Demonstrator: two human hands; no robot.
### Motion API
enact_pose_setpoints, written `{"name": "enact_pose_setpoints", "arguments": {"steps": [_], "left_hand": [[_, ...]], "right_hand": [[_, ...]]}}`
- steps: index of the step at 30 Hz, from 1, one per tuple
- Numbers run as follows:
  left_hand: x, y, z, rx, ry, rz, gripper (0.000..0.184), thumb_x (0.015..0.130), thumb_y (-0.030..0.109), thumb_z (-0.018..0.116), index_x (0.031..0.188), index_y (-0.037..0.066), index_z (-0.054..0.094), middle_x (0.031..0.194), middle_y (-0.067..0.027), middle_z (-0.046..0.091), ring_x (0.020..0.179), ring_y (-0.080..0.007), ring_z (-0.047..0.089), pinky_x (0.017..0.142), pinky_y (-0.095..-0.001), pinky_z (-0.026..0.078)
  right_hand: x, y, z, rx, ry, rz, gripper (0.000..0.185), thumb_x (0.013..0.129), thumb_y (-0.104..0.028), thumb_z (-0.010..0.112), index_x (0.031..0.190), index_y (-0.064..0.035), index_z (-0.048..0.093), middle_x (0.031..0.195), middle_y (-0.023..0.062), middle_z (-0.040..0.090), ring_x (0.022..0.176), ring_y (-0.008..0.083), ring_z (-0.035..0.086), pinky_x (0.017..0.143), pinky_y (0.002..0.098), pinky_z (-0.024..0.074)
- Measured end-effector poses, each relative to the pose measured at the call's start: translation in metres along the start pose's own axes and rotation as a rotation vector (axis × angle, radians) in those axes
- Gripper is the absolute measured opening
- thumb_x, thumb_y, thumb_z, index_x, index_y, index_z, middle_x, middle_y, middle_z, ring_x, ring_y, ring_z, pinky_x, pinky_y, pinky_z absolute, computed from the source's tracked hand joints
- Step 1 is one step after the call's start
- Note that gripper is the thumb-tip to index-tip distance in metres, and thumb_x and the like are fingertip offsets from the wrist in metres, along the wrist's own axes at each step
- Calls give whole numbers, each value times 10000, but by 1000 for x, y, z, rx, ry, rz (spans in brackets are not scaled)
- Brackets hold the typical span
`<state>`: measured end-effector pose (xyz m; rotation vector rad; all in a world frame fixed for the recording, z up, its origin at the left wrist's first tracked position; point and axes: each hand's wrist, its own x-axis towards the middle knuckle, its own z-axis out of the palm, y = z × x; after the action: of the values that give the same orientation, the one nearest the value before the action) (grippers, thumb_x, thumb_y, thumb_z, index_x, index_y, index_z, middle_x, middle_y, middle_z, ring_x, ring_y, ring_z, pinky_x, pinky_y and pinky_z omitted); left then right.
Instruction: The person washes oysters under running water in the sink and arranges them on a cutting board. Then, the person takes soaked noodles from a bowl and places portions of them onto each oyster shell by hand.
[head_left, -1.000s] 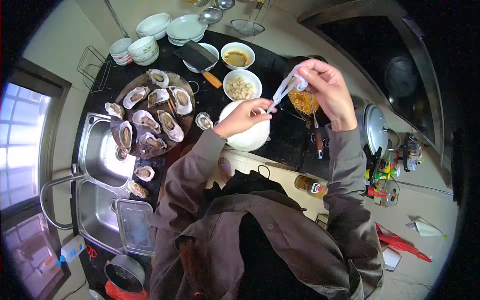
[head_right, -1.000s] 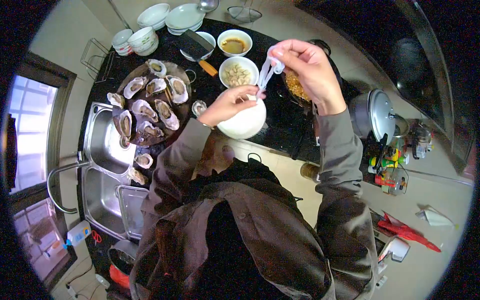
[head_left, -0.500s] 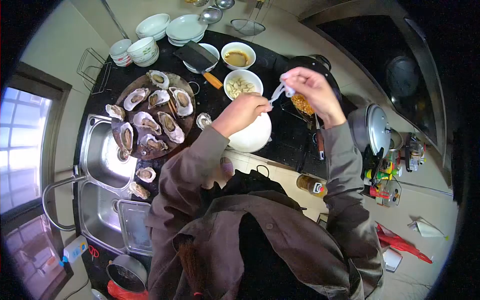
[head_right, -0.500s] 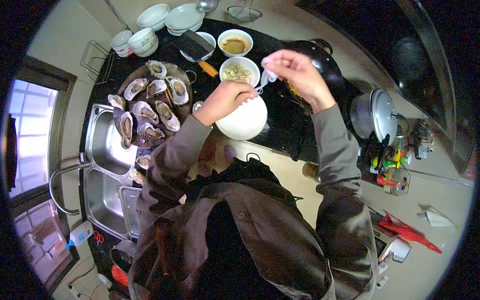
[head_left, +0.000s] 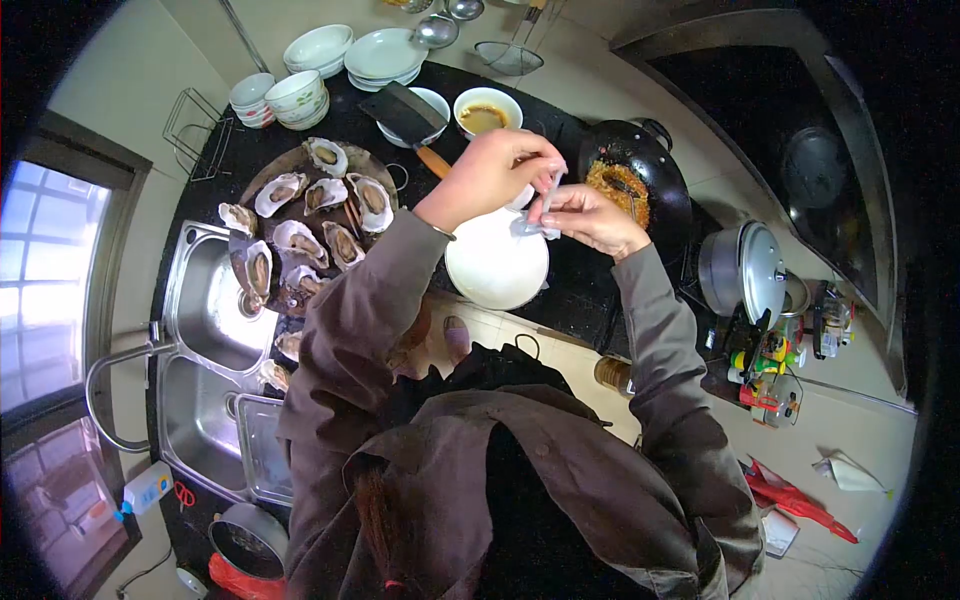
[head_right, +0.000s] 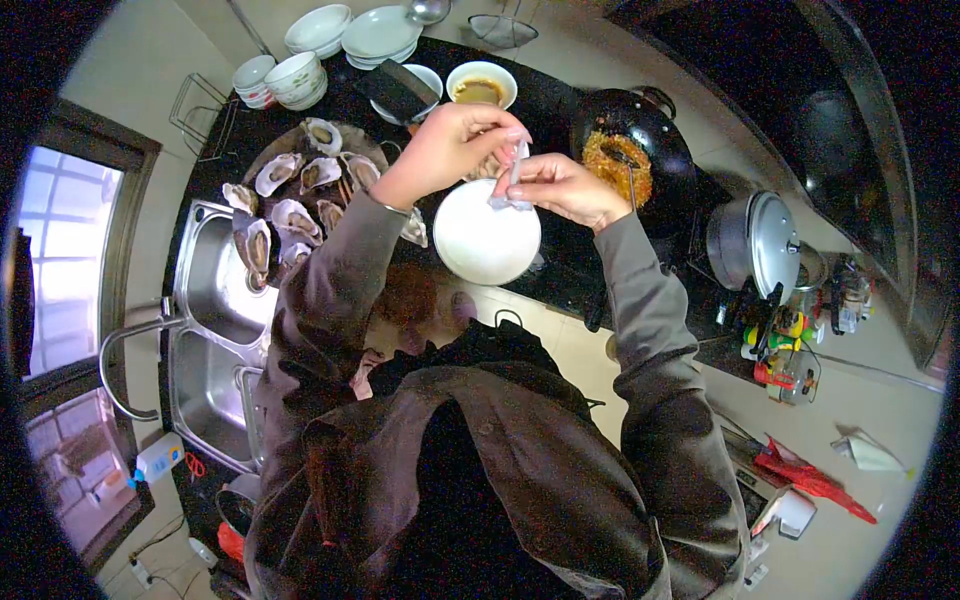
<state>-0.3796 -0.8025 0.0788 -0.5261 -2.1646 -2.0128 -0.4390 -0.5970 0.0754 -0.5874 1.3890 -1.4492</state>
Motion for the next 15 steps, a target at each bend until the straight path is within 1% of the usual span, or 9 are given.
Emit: {"name": "enact_pose_setpoints", "arguments": {"steps": [2,3,5,7,11,12,13,14,15], "left_hand": [[-5,-1,-7,-38,30,-89,136,919,62,602,999,-34,657,853,-41,675,761,-82,627,690,-234,520],[-7,-2,-9,-57,45,-132,148,917,66,607,1018,-32,653,882,-42,678,789,-80,626,712,-231,517],[-14,-18,-5,-141,51,-105,158,915,84,619,1031,-20,649,925,-52,674,812,-84,629,709,-233,509],[-25,-40,3,-305,60,-52,186,910,118,643,1057,4,642,1011,-70,667,859,-90,633,704,-237,493],[-48,-62,34,-347,23,-28,181,916,100,629,1073,10,626,1082,-69,646,859,-99,631,715,-253,498],[-53,-68,42,-348,24,-26,181,916,100,629,1073,10,626,1082,-69,646,859,-99,631,715,-253,498],[-57,-76,49,-297,-35,-52,158,921,109,617,1042,9,633,1053,-75,652,850,-110,634,720,-262,500],[-61,-84,54,-247,-94,-77,143,926,118,604,1012,9,639,1024,-80,658,841,-122,637,724,-271,503],[-64,-86,55,-248,-92,-76,143,926,118,604,1012,9,639,1024,-80,658,841,-122,637,724,-271,503]], "right_hand": [[0,-8,2,-53,-25,5,208,918,-71,611,1108,2,652,1023,56,684,967,101,623,862,237,489],[-2,-17,4,-63,8,-5,181,915,-69,612,1076,3,656,1004,49,677,932,96,617,834,234,482],[-8,-34,9,-84,74,-26,133,911,-66,613,1012,6,663,966,35,663,863,86,604,777,227,470],[-14,-50,12,-101,96,-40,134,911,-73,614,1010,6,661,960,34,659,851,86,601,770,224,467],[-26,-83,14,-132,126,-115,149,916,-90,615,1018,8,660,963,41,658,847,89,604,774,222,472],[-30,-90,14,-124,117,-158,159,919,-93,614,1030,10,664,977,47,666,866,93,614,792,225,482],[-33,-97,13,-116,106,-202,170,921,-96,613,1041,11,669,992,54,674,885,97,624,810,228,491],[-37,-103,10,-118,105,-201,170,921,-96,613,1041,11,669,992,54,674,885,97,624,810,228,491],[-43,-109,6,-100,114,-227,172,922,-101,614,1041,9,669,992,55,672,890,100,623,810,232,492]]}}
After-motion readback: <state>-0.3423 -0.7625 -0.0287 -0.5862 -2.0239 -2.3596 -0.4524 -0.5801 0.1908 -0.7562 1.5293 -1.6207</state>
